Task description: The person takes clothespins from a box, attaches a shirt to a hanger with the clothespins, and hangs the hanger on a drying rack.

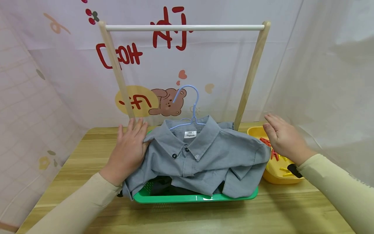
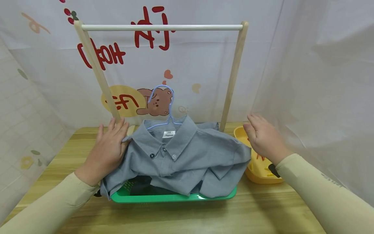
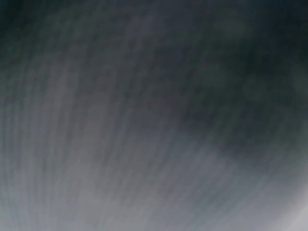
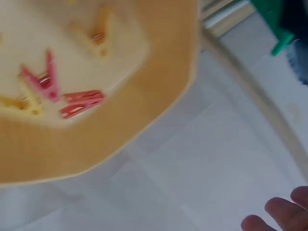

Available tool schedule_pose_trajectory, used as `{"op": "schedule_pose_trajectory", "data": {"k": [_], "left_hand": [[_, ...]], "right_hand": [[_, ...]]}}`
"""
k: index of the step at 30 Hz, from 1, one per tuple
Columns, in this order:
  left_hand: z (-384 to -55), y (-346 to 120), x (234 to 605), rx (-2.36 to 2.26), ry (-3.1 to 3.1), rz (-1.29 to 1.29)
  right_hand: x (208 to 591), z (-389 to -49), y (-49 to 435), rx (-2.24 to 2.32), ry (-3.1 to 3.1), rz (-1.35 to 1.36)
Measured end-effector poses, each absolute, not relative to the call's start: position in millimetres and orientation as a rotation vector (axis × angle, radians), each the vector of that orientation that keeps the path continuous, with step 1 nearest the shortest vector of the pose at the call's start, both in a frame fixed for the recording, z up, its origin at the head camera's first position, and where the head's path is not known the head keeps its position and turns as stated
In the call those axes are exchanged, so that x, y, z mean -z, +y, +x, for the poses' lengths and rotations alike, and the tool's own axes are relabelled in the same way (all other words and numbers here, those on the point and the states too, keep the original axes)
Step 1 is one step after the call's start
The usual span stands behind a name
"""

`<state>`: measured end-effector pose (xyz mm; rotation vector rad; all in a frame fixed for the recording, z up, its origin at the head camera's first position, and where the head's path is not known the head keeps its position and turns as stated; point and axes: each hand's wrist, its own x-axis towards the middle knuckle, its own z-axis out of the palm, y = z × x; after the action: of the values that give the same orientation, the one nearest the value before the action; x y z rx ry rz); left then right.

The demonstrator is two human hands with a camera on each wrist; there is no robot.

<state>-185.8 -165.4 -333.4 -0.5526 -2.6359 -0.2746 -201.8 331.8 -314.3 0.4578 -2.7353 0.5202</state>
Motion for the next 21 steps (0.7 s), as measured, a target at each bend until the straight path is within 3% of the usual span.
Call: {"op": "schedule_pose_trajectory", "data": {"k": [7, 21], "left_hand": [[-184, -169, 334, 0.277, -2.632, -0.549], [-184, -169, 337, 0.259, -2.606, -0.559]], "right_hand": [[319, -214, 346, -0.250, -2.977, 0.336], [342, -218, 358, -0.084, -3.329, 0.477]]}}
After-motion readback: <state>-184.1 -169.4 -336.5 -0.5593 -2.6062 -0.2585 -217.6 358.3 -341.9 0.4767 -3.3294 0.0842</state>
